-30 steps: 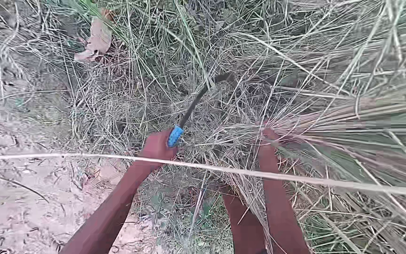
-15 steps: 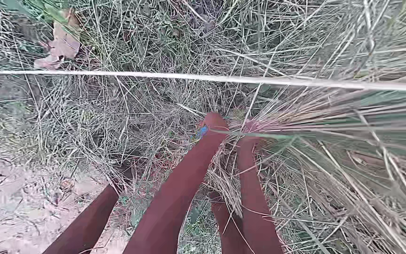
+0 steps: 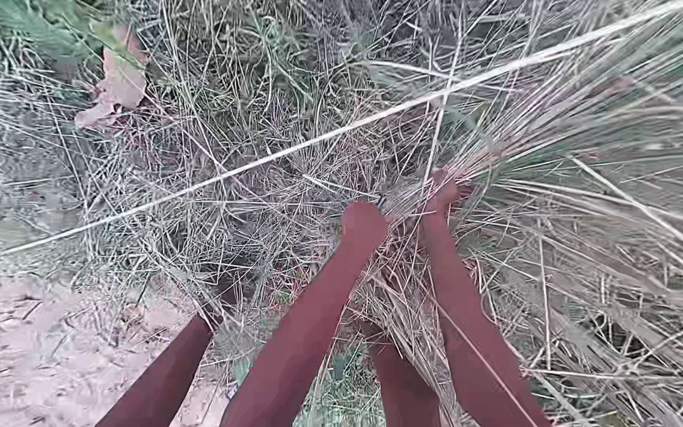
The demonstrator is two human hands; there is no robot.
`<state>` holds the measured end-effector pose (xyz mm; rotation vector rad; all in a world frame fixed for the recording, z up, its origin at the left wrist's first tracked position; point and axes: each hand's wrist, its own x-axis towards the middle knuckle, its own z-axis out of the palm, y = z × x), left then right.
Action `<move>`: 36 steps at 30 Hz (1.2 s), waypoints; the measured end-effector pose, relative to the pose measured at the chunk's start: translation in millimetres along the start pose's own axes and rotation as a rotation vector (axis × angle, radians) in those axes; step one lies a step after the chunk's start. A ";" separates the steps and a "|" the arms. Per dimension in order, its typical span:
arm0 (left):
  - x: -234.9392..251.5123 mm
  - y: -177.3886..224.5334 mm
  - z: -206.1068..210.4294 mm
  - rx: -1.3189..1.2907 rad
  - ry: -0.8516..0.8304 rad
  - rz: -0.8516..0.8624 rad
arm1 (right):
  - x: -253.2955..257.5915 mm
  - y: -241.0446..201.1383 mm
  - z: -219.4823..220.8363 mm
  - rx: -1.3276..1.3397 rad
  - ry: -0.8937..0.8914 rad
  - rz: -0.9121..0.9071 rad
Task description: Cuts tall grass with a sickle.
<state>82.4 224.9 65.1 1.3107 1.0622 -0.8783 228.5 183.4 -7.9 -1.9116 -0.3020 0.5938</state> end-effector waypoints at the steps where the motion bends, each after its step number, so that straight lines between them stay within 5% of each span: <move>1: -28.4 -18.9 18.4 -0.013 -0.035 -0.046 | -14.2 3.1 -11.4 -0.037 -0.017 0.037; 5: -212.1 -85.5 48.1 -0.033 0.155 -0.225 | -0.7 -30.6 11.7 -0.094 -0.027 0.036; 7: -258.4 -141.3 61.4 -0.060 0.134 -0.336 | -27.2 -29.8 16.6 -0.230 -0.014 0.068; 9: -238.1 -185.9 62.7 -0.095 0.215 -0.355 | -32.2 -35.5 17.2 -0.340 -0.072 0.091; 13: -196.4 -199.0 76.6 -0.293 0.491 -0.253 | -6.7 -35.3 7.0 -0.454 -0.162 0.077; 20: -197.7 -216.3 169.2 -0.533 0.070 -0.275 | -42.5 -33.3 -9.5 0.039 -0.320 0.067; 25: -184.8 -235.1 152.0 -0.617 0.114 -0.252 | -145.1 -41.2 -84.7 -0.043 -0.354 0.030; 28: -184.0 -249.4 146.9 -0.657 0.166 -0.213 | -192.2 -40.7 -97.5 -0.151 -0.214 0.120; 31: -178.7 -258.0 140.9 -0.690 0.140 -0.185 | -207.7 -4.6 -106.8 0.003 -0.159 -0.041; 33: -178.2 -257.9 139.4 -0.693 0.124 -0.178 | -203.4 36.0 -124.6 0.104 -0.264 -0.308; 36: -178.5 -250.6 133.1 -0.712 0.168 -0.140 | -223.6 -22.1 -103.1 -0.206 -0.164 0.050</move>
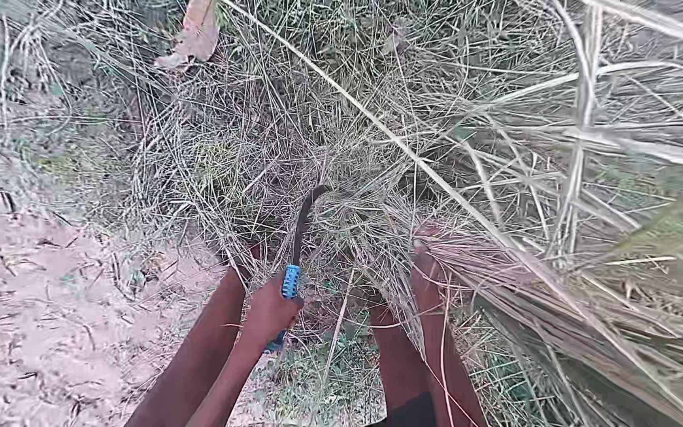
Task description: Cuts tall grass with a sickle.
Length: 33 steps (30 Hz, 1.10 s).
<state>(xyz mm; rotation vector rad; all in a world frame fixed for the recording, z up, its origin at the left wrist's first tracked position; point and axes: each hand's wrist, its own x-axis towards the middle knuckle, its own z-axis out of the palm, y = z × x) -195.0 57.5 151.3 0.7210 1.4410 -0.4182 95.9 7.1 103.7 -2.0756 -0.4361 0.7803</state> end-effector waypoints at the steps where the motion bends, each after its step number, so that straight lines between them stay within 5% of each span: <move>1: 0.9 2.4 1.8 -0.012 0.024 0.051 | 4.5 7.7 -1.0 -0.031 0.020 -0.073; 2: 3.5 4.5 5.2 -0.018 0.049 0.114 | 12.0 27.8 -10.2 -0.008 -0.034 -0.207; 7: 26.0 33.4 43.5 0.117 0.071 0.294 | 43.1 11.5 -11.7 0.152 -0.100 -0.134; 13: 87.7 116.0 89.0 0.328 -0.267 0.100 | 90.1 -2.0 6.7 0.070 -0.141 -0.163; 16: 113.1 142.3 80.2 0.394 -0.330 0.050 | 109.6 -30.3 34.5 -0.281 -0.173 -0.128; 21: 118.3 190.3 59.7 0.430 -0.323 0.118 | 172.2 -44.8 85.9 -0.488 -0.226 -0.157; 26: 31.0 94.2 61.8 -0.138 -0.223 -0.001 | 142.6 -65.7 129.1 -0.434 -0.219 -0.075; 30: 50.7 122.4 75.9 -0.095 -0.223 -0.033 | 150.3 -72.5 130.2 -0.478 -0.215 -0.025; 33: 128.3 169.2 94.1 0.114 -0.237 0.034 | 161.4 -57.7 111.7 -0.418 -0.276 -0.159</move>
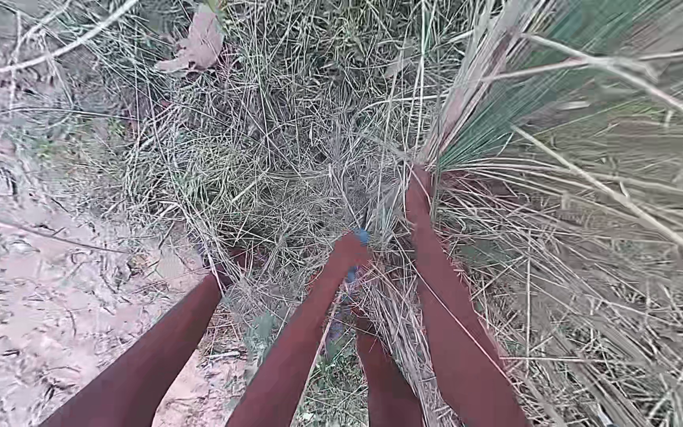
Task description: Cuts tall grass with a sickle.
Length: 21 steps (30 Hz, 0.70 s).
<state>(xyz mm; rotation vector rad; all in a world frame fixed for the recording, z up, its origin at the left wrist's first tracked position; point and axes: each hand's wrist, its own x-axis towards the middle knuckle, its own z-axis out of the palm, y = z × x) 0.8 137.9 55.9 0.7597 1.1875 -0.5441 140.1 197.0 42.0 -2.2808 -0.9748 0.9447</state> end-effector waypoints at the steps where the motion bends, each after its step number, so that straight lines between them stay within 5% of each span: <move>1: 14.3 9.4 1.9 0.022 -0.013 0.000 | -3.6 6.4 -8.7 -0.002 -0.044 -0.061; 3: -20.5 -10.9 12.9 -0.003 -0.036 -0.054 | -10.6 18.4 -19.2 -0.062 -0.141 -0.073; 7: -120.0 -63.4 29.1 -0.283 0.068 -0.088 | -22.3 9.5 1.9 0.051 -0.055 0.080; 10: -70.2 -36.5 3.4 -0.086 0.030 -0.057 | -9.1 0.8 15.0 0.177 0.045 0.109; 14: 7.6 10.2 -8.7 0.226 -0.068 -0.077 | -18.9 12.4 7.4 0.277 -0.097 0.150; 17: -83.5 -58.7 21.2 -0.102 0.042 -0.063 | -15.8 9.5 8.8 0.155 -0.174 0.161; 19: -124.4 -64.5 27.5 -0.312 0.089 -0.094 | -12.8 -0.1 11.7 0.138 -0.129 0.114; 21: -105.5 -39.3 26.7 -0.346 0.076 -0.053 | 10.4 -9.6 3.0 0.219 -0.051 0.108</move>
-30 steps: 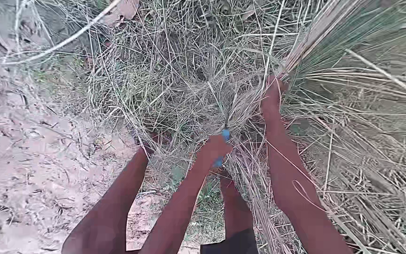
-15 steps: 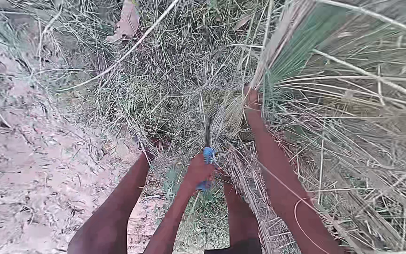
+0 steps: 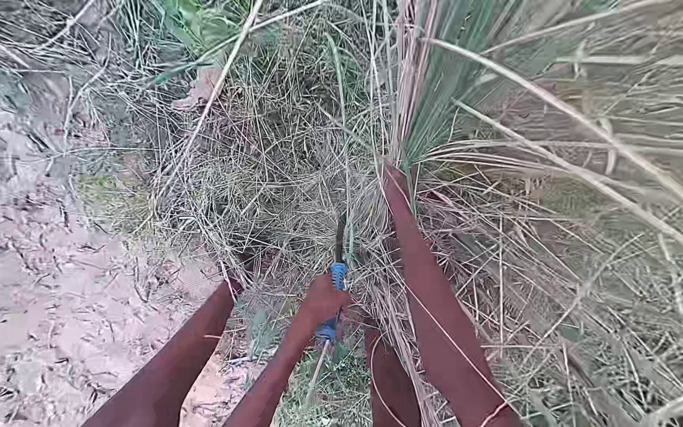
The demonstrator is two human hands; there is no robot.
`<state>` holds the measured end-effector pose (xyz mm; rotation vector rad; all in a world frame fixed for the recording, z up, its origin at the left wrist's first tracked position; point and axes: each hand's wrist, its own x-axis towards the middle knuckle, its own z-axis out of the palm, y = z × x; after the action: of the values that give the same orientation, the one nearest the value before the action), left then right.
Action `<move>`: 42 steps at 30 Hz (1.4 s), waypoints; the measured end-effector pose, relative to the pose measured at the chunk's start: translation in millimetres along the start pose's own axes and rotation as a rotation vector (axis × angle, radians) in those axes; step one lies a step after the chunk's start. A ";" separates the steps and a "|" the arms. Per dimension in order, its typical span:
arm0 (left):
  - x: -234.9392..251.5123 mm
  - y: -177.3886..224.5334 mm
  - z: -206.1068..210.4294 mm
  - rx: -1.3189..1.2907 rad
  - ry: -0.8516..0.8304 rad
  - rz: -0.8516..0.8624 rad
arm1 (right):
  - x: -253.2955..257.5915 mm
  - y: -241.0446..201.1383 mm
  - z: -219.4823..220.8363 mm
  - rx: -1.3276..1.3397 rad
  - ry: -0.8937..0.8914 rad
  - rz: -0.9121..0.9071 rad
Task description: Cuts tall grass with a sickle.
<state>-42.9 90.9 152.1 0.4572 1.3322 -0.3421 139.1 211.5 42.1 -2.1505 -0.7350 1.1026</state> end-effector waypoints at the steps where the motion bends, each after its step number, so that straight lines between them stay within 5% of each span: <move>1: 17.6 7.4 -8.7 0.066 -0.017 0.008 | 1.4 5.0 5.4 0.076 0.027 0.038; 6: 118.3 46.3 -3.7 0.428 -0.192 0.023 | -0.6 38.2 -14.8 -0.099 -0.050 0.023; 10: -54.7 -18.0 -12.6 0.112 0.125 0.015 | 14.4 17.5 -9.1 -0.128 -0.065 0.002; 12: -118.9 -25.1 -8.2 -0.012 0.058 -0.033 | -2.9 15.5 -19.5 -0.135 -0.078 0.048; 14: -116.0 -15.1 -42.5 0.107 -0.009 -0.068 | -21.7 1.6 3.7 -0.174 -0.211 0.045; 16: -76.6 -2.6 -31.4 0.191 0.013 0.001 | -14.9 -7.0 -22.5 -0.271 -0.201 0.082; 22: -61.7 -33.8 -23.6 0.282 0.130 0.030 | -22.8 36.2 -52.9 0.104 0.036 0.030; 28: -73.4 -43.8 -64.6 0.445 -0.058 0.124 | -124.5 65.7 -122.8 -0.096 0.084 0.167; 31: -84.0 -53.2 -98.1 0.479 0.207 0.262 | -141.7 91.3 -117.6 0.185 0.133 -0.003; 34: -60.0 -26.5 -99.8 0.508 0.432 0.342 | -150.6 88.0 -103.0 0.508 0.125 -0.095; 36: -20.3 1.9 -89.9 0.594 0.303 0.315 | -145.6 88.2 -102.7 0.355 0.184 0.031; 38: 35.0 28.9 -59.7 0.731 0.090 0.234 | -123.3 124.5 -113.9 0.237 0.125 -0.078; 42: 124.2 48.9 11.2 0.760 -0.132 0.111 | -63.8 98.9 -86.3 0.475 0.131 -0.214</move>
<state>16.4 130.1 38.6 1.1164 1.0081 -0.7761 199.5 78.6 43.6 -1.6818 -0.5595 0.9058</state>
